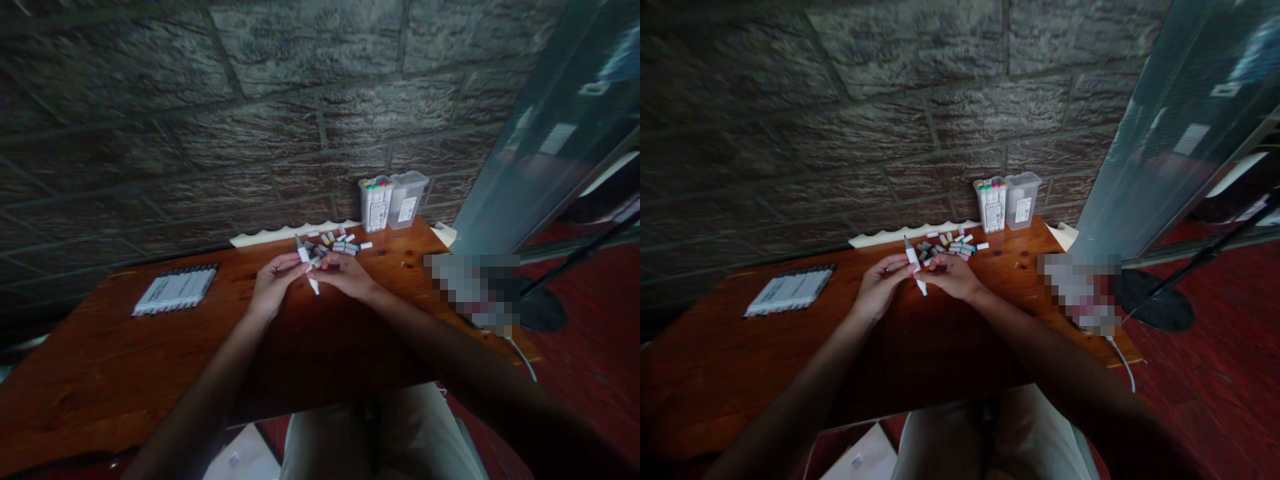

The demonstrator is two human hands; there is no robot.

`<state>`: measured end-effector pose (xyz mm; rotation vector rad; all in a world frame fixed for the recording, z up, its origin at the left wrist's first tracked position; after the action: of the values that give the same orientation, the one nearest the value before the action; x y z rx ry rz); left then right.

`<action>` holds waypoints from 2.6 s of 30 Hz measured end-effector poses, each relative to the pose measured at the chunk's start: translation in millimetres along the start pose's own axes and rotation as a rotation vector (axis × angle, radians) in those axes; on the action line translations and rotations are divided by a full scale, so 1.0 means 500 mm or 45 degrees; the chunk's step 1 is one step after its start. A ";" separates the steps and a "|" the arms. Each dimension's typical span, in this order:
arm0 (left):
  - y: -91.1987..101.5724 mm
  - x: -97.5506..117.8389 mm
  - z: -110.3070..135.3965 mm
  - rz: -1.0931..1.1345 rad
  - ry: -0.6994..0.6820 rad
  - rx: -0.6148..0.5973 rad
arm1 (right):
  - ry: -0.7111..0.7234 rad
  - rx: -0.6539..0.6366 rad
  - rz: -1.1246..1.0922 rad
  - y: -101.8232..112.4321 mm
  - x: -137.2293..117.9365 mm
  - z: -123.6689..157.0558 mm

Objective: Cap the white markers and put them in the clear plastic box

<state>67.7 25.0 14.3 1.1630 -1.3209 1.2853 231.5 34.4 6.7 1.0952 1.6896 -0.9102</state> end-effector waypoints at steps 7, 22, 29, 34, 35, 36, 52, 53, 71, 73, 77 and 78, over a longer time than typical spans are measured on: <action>0.013 -0.005 0.002 -0.458 -0.139 0.054 | -0.094 0.125 -0.099 0.033 -0.022 -0.019; -0.078 -0.018 -0.023 -1.662 -0.661 -0.293 | -0.236 0.509 -0.355 0.132 -0.041 -0.040; -0.041 -0.007 0.000 -1.283 -0.482 -0.118 | -0.110 0.364 -0.399 0.107 -0.053 -0.037; -0.032 0.009 0.009 -1.162 -0.562 -0.033 | -0.073 0.407 -0.346 0.096 -0.057 -0.032; -0.034 0.008 0.010 -1.151 -0.561 -0.036 | -0.069 0.412 -0.306 0.096 -0.055 -0.032; -0.036 0.006 0.011 -1.137 -0.549 -0.035 | -0.061 0.415 -0.262 0.096 -0.053 -0.032; -0.041 0.008 0.028 -1.079 -0.665 0.161 | 0.032 0.423 -0.071 0.095 -0.049 -0.024; -0.042 0.009 0.029 -1.089 -0.669 0.153 | 0.042 0.425 -0.063 0.096 -0.049 -0.025; -0.035 0.010 0.024 -1.016 -0.664 0.180 | 0.498 -0.009 0.624 0.071 -0.058 0.010; -0.035 0.011 0.024 -1.013 -0.668 0.180 | 0.506 -0.039 0.643 0.069 -0.060 0.011; -0.037 0.012 0.025 -1.047 -0.677 0.176 | 0.507 -0.026 0.692 0.070 -0.061 0.012; -0.038 0.013 0.025 -1.062 -0.678 0.174 | 0.510 -0.021 0.699 0.070 -0.061 0.012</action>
<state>85.7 12.3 22.6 1.9655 -0.9074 0.4661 272.3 32.6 29.8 1.7016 1.5641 -0.3392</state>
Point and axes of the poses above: each hand's wrist, its own z-axis away from the middle knuckle, its own y-axis out of the back of the hand, x = y × z, the point moved 2 cm from there along -z, towards the middle knuckle, and after that the axes turned 8 degrees about y, right-handed, at the moved point
